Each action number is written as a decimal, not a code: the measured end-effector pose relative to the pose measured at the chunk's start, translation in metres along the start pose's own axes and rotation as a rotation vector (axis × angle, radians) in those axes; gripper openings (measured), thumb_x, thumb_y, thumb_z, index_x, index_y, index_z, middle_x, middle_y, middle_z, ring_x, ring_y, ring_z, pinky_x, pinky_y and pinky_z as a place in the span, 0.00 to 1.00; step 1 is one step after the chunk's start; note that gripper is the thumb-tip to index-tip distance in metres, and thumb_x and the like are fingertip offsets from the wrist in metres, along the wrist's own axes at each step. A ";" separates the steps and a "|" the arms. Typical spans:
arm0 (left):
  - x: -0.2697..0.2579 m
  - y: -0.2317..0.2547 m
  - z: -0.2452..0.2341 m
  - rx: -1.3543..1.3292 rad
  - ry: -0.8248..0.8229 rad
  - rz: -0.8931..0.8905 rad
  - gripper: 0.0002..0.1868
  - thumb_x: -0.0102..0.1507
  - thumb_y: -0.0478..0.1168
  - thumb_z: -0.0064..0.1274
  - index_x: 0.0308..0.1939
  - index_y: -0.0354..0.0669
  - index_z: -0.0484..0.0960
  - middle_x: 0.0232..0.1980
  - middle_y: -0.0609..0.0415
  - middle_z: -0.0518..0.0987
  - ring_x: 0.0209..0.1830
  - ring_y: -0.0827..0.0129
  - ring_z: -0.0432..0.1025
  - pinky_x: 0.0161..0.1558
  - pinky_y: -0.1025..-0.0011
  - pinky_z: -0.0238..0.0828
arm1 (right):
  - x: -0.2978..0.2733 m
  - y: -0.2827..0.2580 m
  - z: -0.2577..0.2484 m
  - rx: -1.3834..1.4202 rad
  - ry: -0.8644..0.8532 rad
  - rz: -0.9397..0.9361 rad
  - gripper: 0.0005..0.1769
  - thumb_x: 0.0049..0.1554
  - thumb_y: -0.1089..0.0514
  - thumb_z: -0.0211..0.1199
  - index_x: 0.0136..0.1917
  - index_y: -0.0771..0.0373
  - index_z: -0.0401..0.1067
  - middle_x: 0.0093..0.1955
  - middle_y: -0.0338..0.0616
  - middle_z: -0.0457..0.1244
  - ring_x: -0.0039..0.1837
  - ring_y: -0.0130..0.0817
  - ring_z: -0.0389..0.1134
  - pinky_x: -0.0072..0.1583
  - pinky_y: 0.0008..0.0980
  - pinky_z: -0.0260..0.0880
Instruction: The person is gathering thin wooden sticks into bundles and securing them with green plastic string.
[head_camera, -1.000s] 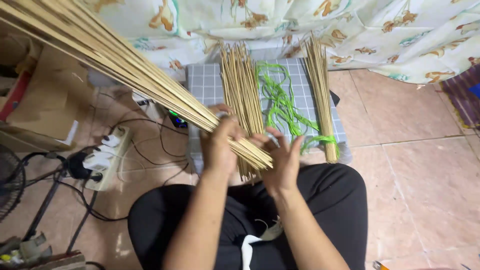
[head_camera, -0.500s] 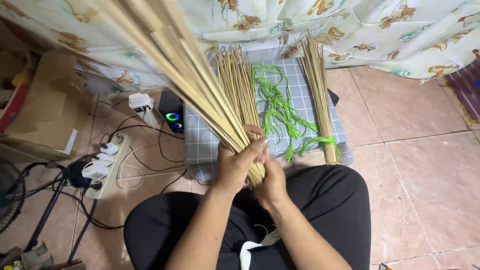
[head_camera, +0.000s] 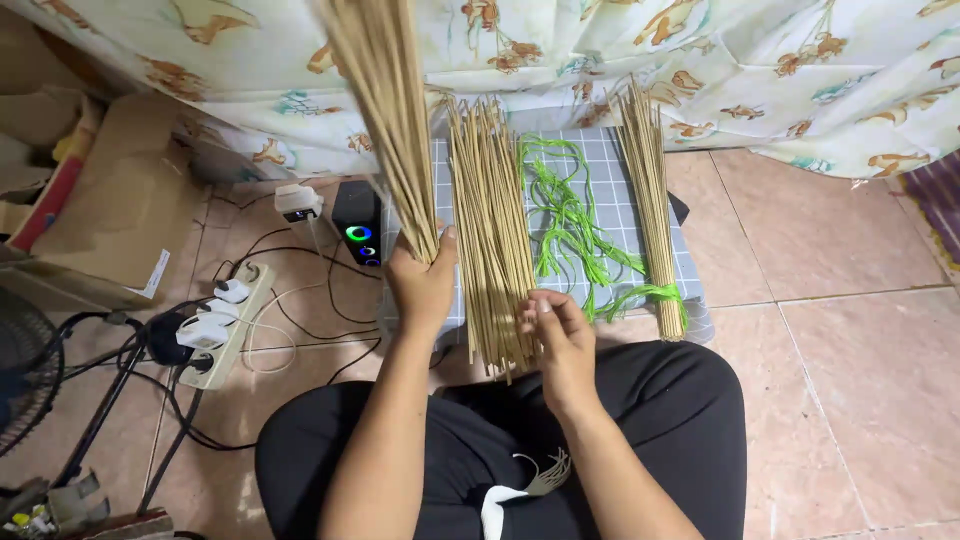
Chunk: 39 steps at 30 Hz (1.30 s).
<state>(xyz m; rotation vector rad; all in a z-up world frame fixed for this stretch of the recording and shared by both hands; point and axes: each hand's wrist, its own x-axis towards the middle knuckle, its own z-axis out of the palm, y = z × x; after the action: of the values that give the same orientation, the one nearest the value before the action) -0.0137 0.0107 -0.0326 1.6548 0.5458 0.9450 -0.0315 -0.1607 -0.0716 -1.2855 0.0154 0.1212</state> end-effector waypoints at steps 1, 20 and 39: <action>0.000 0.001 0.000 0.018 0.012 -0.009 0.09 0.59 0.35 0.64 0.42 0.36 0.84 0.32 0.42 0.84 0.33 0.59 0.80 0.35 0.58 0.75 | -0.002 0.002 0.002 -0.001 -0.006 -0.010 0.15 0.66 0.57 0.57 0.58 0.72 0.74 0.45 0.50 0.65 0.49 0.34 0.67 0.55 0.35 0.73; -0.062 0.035 -0.001 -0.459 -0.662 -0.643 0.11 0.60 0.30 0.58 0.45 0.26 0.80 0.19 0.47 0.71 0.11 0.68 0.65 0.16 0.68 0.68 | 0.000 -0.041 -0.009 -0.189 -0.214 -0.186 0.25 0.59 0.57 0.62 0.67 0.72 0.68 0.60 0.67 0.68 0.66 0.57 0.68 0.68 0.61 0.65; -0.089 0.087 -0.001 -0.530 -0.825 -0.750 0.14 0.58 0.27 0.54 0.45 0.19 0.76 0.34 0.41 0.74 0.27 0.63 0.68 0.30 0.61 0.71 | 0.014 -0.080 -0.012 0.047 -0.331 0.176 0.12 0.59 0.66 0.61 0.52 0.79 0.66 0.24 0.51 0.56 0.11 0.31 0.53 0.11 0.28 0.52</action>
<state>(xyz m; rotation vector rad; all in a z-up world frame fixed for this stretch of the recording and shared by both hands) -0.0755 -0.0822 0.0225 1.0676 0.2575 -0.1689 -0.0091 -0.1934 0.0007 -1.2032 -0.1523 0.4805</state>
